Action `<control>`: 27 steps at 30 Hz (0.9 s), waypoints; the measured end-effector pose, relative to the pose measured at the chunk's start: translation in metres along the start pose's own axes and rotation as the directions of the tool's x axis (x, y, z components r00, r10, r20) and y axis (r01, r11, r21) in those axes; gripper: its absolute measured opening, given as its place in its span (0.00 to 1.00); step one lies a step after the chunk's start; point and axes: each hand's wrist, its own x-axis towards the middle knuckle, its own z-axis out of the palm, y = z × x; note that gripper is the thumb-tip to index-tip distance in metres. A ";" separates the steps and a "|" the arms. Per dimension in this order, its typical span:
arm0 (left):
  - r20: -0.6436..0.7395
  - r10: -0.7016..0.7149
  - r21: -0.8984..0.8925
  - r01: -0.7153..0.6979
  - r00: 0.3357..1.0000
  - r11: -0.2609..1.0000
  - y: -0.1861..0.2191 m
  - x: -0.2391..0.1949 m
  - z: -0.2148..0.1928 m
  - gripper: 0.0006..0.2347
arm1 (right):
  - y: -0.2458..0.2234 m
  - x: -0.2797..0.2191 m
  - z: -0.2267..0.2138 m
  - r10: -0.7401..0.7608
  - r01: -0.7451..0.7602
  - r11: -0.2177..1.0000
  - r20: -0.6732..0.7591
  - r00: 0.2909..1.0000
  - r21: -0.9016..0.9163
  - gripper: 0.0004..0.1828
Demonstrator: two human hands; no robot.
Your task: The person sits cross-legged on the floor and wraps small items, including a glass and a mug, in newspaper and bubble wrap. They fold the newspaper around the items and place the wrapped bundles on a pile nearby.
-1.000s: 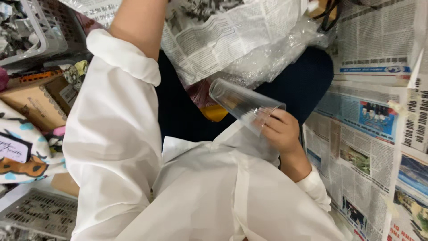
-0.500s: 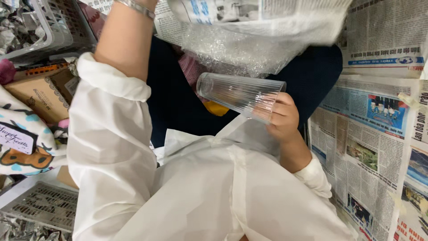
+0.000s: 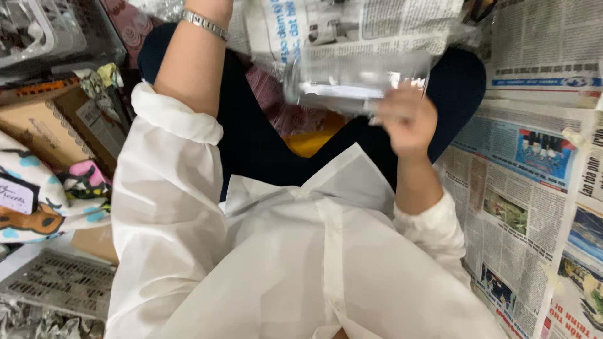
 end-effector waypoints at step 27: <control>0.272 0.288 0.744 -0.390 0.918 0.542 -0.041 -0.075 -0.031 0.23 | 0.067 0.021 0.042 0.416 -0.442 0.842 0.149 0.897 0.308 0.08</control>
